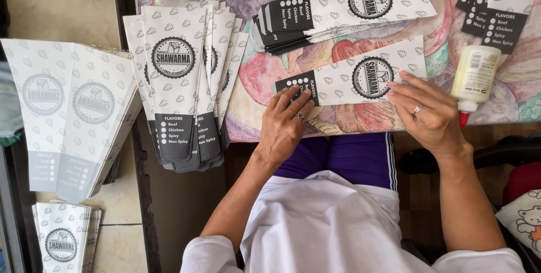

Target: The person applies glue from a bottle to the edges of printed paper shawarma sleeves, folds them by hand, and presses the edges together to seal them, handling several sleeves from a stack on a table.

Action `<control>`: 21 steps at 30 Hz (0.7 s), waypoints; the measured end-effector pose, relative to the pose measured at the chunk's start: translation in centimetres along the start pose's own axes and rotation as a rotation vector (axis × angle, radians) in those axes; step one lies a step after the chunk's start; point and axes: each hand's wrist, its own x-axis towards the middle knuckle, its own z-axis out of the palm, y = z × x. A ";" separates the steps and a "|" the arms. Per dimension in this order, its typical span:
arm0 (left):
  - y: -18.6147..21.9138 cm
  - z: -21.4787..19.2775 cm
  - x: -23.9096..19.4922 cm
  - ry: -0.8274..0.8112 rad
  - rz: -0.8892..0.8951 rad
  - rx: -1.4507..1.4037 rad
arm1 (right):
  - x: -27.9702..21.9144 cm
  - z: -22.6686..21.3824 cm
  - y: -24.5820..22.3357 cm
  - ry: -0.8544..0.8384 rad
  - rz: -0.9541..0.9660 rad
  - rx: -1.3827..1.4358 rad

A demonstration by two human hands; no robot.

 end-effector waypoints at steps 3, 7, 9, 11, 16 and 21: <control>0.1 0.1 -0.2 0.014 0.014 0.005 | 0.1 0.0 0.0 0.022 0.001 0.009; 0.0 0.1 -0.4 -0.008 0.015 0.010 | -0.8 0.2 0.6 0.004 0.007 0.027; 0.1 0.0 -0.3 0.023 0.028 0.000 | -0.5 0.1 0.3 0.020 0.001 0.028; 0.1 0.0 -0.2 0.026 0.032 0.005 | -0.5 0.2 0.3 0.026 0.002 0.020; 0.2 0.0 -0.2 0.029 0.027 0.023 | -0.5 0.2 0.1 0.028 0.011 0.017; 0.5 -0.2 -0.3 0.000 -0.019 0.026 | 0.6 -0.1 -0.9 0.010 0.086 0.014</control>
